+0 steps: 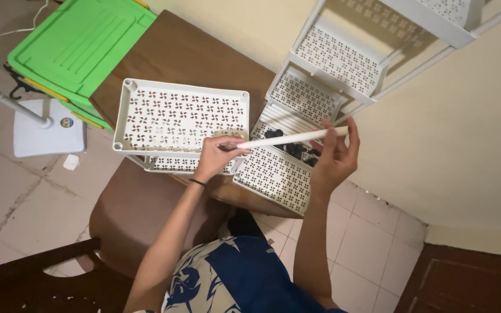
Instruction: The person assembles a white plastic shelving unit by inserting vertical poles into perforated trays and stacking them. They handle trays and poles repeatedly, aligning and securing components on a wooden table.
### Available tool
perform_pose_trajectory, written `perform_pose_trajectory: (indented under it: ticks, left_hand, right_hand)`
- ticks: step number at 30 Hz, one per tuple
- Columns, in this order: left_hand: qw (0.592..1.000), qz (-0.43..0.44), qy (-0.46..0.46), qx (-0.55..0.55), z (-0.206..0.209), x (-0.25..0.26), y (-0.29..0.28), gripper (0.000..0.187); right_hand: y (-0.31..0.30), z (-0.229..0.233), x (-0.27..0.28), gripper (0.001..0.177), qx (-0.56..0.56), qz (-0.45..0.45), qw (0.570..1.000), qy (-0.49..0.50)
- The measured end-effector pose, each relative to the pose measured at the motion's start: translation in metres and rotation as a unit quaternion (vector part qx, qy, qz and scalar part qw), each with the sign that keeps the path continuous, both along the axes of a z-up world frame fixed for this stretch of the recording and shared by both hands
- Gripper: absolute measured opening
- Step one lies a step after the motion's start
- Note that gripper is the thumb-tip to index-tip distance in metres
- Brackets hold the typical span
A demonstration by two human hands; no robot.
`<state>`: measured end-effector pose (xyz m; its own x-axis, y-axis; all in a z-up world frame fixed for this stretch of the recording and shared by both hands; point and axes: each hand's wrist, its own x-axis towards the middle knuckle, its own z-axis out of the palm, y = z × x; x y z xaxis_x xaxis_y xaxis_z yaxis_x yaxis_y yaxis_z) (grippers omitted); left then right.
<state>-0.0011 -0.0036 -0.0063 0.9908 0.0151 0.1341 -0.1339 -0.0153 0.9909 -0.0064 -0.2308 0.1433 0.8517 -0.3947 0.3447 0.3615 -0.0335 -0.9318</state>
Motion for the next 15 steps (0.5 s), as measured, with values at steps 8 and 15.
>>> perform_pose_trajectory:
  ticks: [8,15]
  left_hand:
    - [0.995,0.059,0.019,-0.074,-0.011,0.007,0.0,0.03]
    - [0.992,0.069,0.043,-0.092,-0.024,0.006,-0.004,0.024]
  right_hand:
    - [-0.066,-0.058,0.0,0.023,0.092,-0.029,0.988,0.125]
    - [-0.103,-0.105,-0.014,0.037,-0.002,0.071,0.946,0.315]
